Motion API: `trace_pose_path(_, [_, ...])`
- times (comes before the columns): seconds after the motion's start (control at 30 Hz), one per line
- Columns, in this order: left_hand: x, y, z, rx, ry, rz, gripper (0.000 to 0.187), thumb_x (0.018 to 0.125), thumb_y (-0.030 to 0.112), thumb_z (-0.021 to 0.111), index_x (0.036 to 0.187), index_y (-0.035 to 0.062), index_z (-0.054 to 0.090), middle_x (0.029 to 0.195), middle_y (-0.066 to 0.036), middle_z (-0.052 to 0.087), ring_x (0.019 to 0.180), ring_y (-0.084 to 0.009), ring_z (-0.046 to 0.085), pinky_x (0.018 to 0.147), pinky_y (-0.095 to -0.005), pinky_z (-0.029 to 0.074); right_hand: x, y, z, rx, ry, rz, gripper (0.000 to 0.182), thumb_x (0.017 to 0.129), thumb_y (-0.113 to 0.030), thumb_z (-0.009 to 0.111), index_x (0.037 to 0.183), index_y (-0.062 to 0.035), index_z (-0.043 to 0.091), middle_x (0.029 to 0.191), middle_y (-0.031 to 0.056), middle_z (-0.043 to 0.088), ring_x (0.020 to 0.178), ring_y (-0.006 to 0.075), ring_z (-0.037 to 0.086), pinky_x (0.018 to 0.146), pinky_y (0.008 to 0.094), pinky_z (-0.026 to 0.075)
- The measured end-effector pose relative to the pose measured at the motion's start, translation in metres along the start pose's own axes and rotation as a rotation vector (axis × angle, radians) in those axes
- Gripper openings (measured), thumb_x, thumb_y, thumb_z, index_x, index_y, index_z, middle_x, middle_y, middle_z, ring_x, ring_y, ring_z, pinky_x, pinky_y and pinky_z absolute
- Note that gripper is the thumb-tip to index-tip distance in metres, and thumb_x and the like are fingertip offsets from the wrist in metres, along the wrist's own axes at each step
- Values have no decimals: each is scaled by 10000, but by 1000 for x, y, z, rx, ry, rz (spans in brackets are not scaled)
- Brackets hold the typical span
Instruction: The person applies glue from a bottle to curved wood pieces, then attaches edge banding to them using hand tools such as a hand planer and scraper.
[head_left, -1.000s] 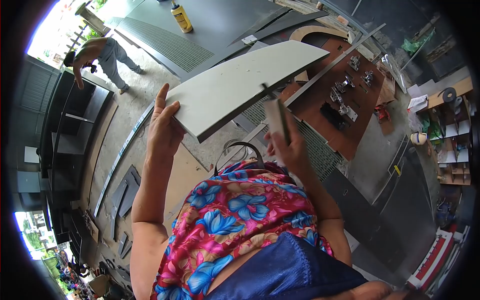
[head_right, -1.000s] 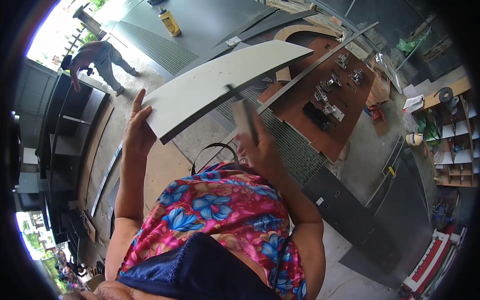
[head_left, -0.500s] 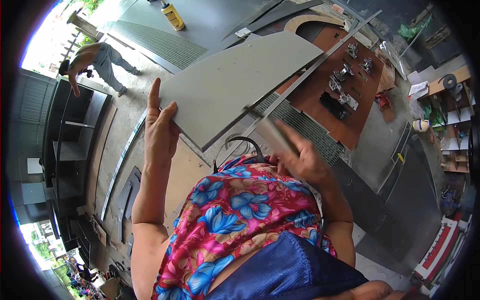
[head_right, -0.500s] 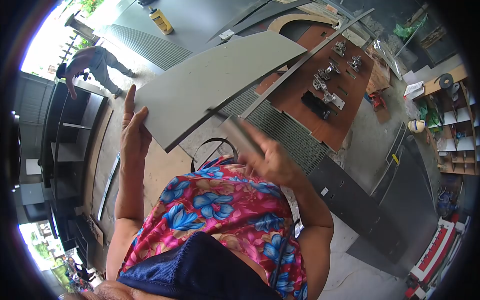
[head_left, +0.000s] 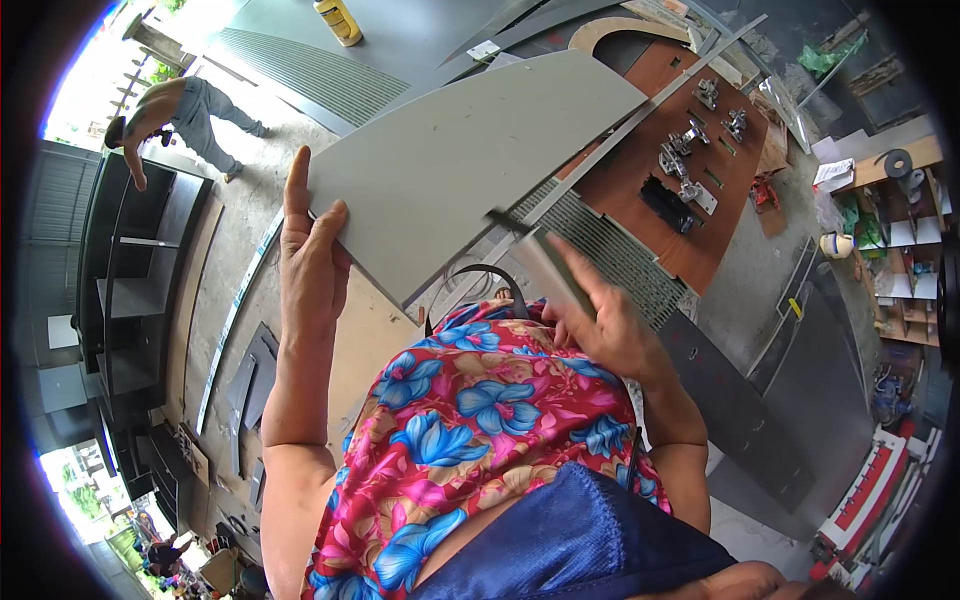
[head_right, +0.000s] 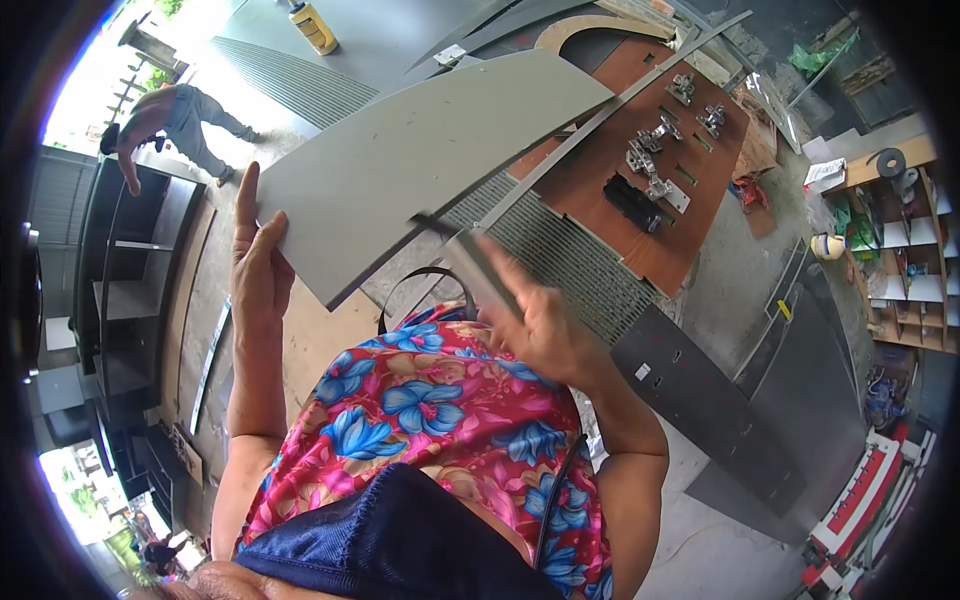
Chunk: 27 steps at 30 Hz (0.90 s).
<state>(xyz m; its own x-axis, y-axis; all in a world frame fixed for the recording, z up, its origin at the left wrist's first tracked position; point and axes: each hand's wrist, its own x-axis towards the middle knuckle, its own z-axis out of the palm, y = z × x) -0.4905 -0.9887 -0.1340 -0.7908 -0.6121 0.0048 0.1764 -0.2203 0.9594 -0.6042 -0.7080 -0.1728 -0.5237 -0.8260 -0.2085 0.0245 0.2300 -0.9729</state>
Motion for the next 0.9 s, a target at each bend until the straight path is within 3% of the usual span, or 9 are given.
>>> trace_pose_path(0.07, [-2,2,2,20,17,-17,615,926,-6,448,1483,162,249,1313,-151,467,1116,-214,585,948,-344,510,-4,0,4,75,-135,-124,648,914,-111,518,1491,-89,221,852,92,660,644,120,623,600,299,533])
trace_pose_path(0.1, [-2,2,3,26,24,-22,614,921,-16,437,1484,143,249,1332,-157,450,1129,-219,576,967,-336,492,-1,-3,-3,107,-142,-25,632,926,-114,519,1485,-66,229,879,95,653,653,115,609,629,296,532])
trace_pose_path(0.2, [-2,-1,0,-16,24,-28,620,938,21,469,1485,196,238,1260,-127,514,1069,-195,613,903,-358,549,14,17,-7,86,138,9,622,932,-110,522,1484,-68,237,877,89,643,654,114,603,654,298,531])
trace_pose_path(0.37, [-2,-1,-3,-25,32,-47,614,939,26,470,1485,194,243,1238,-119,534,1038,-195,627,881,-368,556,4,11,5,256,-128,-88,622,945,-151,530,1485,-77,230,852,86,628,697,105,616,594,251,529])
trace_pose_path(0.47, [-1,-3,-7,-40,20,-77,615,940,26,467,1486,186,235,1222,-113,545,1015,-192,636,859,-371,563,20,30,-5,384,142,-43,629,941,-167,543,1484,-83,238,861,93,625,703,123,621,634,265,536])
trace_pose_path(0.6, [-2,-2,-3,-82,22,-83,622,941,26,456,1491,172,208,1162,-106,579,957,-178,652,826,-364,573,7,1,15,63,-110,-145,610,936,-192,553,1465,-59,278,1146,149,627,713,149,643,758,290,536])
trace_pose_path(0.7, [-5,3,4,-79,42,-101,620,941,27,452,1492,151,196,1103,-101,603,881,-158,663,779,-343,581,12,-4,14,-34,-115,-260,607,920,-159,555,1454,-39,292,1347,219,499,1045,234,619,901,327,476])
trace_pose_path(0.8, [-5,-5,-8,-85,47,-129,604,918,7,434,1478,92,223,1257,-167,525,1072,-224,612,910,-353,527,10,2,14,-109,-15,-328,594,912,-131,545,1446,-28,306,1363,240,471,1176,304,551,964,359,438])
trace_pose_path(0.9, [-4,-7,-8,-138,63,-149,606,931,17,446,1482,112,211,1073,-116,619,805,-141,668,719,-304,582,7,-5,19,-220,-33,-464,571,905,-122,535,1431,-23,337,1366,248,459,1253,367,469,1014,404,401])
